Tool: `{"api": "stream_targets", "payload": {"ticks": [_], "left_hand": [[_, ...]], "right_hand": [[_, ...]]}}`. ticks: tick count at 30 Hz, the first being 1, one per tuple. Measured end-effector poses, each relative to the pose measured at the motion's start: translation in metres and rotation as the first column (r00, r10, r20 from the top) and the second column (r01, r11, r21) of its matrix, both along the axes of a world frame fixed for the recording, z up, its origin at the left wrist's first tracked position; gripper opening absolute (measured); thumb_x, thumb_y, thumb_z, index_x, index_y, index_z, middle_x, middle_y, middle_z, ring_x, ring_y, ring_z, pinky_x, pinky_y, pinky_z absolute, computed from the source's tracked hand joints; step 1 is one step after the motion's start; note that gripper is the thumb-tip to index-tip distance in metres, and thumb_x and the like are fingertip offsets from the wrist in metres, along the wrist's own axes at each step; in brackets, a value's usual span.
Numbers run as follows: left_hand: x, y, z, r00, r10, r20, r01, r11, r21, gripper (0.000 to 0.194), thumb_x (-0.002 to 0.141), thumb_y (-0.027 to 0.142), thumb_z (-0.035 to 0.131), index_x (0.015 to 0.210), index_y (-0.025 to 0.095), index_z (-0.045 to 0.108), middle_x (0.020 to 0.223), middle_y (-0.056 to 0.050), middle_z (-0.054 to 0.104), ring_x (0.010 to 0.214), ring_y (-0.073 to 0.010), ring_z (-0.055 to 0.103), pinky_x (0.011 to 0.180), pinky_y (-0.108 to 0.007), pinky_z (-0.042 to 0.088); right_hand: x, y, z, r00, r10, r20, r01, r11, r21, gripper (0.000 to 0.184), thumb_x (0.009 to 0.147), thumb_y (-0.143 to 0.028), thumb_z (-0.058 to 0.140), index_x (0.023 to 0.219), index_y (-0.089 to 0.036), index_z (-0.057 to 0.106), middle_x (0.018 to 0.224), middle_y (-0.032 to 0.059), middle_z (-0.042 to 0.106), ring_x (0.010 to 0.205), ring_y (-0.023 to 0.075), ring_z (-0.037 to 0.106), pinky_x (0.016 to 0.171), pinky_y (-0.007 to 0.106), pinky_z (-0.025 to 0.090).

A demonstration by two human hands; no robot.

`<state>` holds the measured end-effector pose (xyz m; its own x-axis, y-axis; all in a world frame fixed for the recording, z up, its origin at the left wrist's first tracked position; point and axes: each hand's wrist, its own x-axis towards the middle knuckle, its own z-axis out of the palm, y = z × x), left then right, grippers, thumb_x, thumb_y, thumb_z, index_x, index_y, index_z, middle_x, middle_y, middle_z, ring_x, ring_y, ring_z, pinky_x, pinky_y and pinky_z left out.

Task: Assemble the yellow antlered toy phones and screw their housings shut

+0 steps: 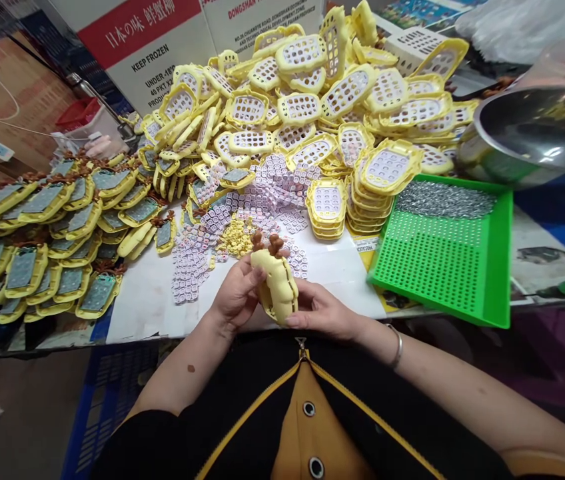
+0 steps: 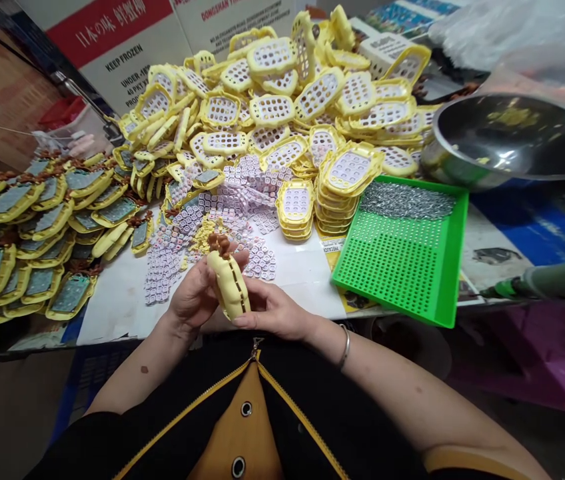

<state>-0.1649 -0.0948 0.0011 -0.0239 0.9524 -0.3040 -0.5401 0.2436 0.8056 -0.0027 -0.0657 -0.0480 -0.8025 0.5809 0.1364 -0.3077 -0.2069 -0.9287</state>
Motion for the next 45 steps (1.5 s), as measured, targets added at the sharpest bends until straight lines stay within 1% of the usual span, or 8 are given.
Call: {"api": "stream_targets", "payload": {"ticks": [3,7,11,18,25,31,39,45], "left_hand": [[0.004,0.000,-0.001,0.998,0.059,0.019,-0.058,0.998,-0.038,0.055,0.052,0.032,0.094,0.100,0.018,0.070,0.102,-0.008,0.077,0.095,-0.0237,0.072,0.088,-0.033,0.055],[0.016,-0.001,-0.004,0.995,0.096,0.039,-0.094,0.994,-0.048,0.051,0.059,0.032,0.090,0.104,0.016,0.070,0.104,-0.009,0.076,0.096,-0.0240,0.071,0.091,-0.034,0.053],[0.020,-0.003,-0.005,0.998,0.054,0.028,-0.053,0.998,-0.046,0.051,0.059,0.036,0.089,0.102,0.014,0.074,0.098,-0.010,0.077,0.095,-0.0262,0.071,0.090,-0.035,0.054],[0.019,-0.004,-0.004,0.996,0.066,0.064,-0.064,0.997,-0.038,0.054,0.055,0.035,0.089,0.104,0.015,0.075,0.100,-0.008,0.076,0.101,-0.0266,0.069,0.094,-0.035,0.053],[0.018,-0.006,-0.002,0.997,-0.058,0.055,0.066,0.987,-0.144,0.054,0.052,0.029,0.091,0.101,0.015,0.076,0.090,-0.006,0.076,0.084,-0.0213,0.071,0.082,-0.029,0.054],[0.016,-0.008,0.001,0.998,-0.060,0.007,0.060,0.996,-0.058,0.062,0.055,0.030,0.090,0.114,0.019,0.071,0.113,-0.009,0.071,0.103,-0.0245,0.067,0.088,-0.030,0.052],[0.029,-0.010,0.002,1.000,-0.018,0.003,0.018,0.997,-0.074,0.060,0.058,0.016,0.088,0.116,0.023,0.071,0.087,0.002,0.069,0.084,-0.0114,0.066,0.081,-0.020,0.049],[0.036,-0.007,0.005,0.996,0.046,-0.074,-0.050,0.997,-0.058,0.046,0.056,0.024,0.090,0.098,0.017,0.074,0.098,-0.005,0.072,0.092,-0.0177,0.066,0.086,-0.026,0.049]], "right_hand": [[0.004,0.002,0.008,0.975,-0.167,0.146,0.116,0.945,0.305,0.054,0.088,-0.065,0.051,0.113,-0.018,0.063,0.098,0.0072,0.069,0.084,0.0196,0.062,0.076,0.034,0.053],[0.004,0.000,0.017,0.780,-0.564,0.272,0.237,0.667,0.706,0.052,0.097,-0.059,0.034,0.106,-0.014,0.059,0.086,0.0112,0.070,0.070,0.0195,0.061,0.063,0.031,0.047],[0.003,-0.001,0.022,0.685,-0.673,0.279,0.132,0.491,0.861,0.057,0.101,-0.055,0.020,0.093,-0.014,0.059,0.072,0.0096,0.067,0.055,0.0168,0.056,0.052,0.029,0.035],[0.005,0.002,0.028,0.780,-0.543,0.312,0.169,0.663,0.730,0.054,0.098,-0.062,0.028,0.099,-0.016,0.056,0.081,0.0083,0.069,0.065,0.0169,0.060,0.059,0.027,0.041],[0.011,0.002,0.020,0.769,-0.566,0.297,0.134,0.597,0.791,0.050,0.100,-0.055,0.027,0.092,-0.015,0.057,0.073,0.0083,0.067,0.058,0.0165,0.058,0.055,0.028,0.038],[0.018,0.008,0.029,0.872,-0.441,0.213,0.198,0.716,0.670,0.034,0.099,-0.044,0.043,0.115,-0.017,0.057,0.100,0.0099,0.072,0.085,0.0198,0.067,0.072,0.030,0.052],[0.016,-0.003,0.031,0.769,-0.628,0.120,0.369,0.590,0.718,0.035,0.101,-0.036,0.037,0.116,-0.019,0.064,0.105,0.0103,0.075,0.097,0.0217,0.070,0.085,0.034,0.054],[0.013,-0.001,0.025,0.767,-0.627,0.137,0.384,0.620,0.684,0.041,0.102,-0.042,0.032,0.101,-0.018,0.064,0.089,0.0096,0.072,0.081,0.0204,0.068,0.072,0.032,0.052]]}}
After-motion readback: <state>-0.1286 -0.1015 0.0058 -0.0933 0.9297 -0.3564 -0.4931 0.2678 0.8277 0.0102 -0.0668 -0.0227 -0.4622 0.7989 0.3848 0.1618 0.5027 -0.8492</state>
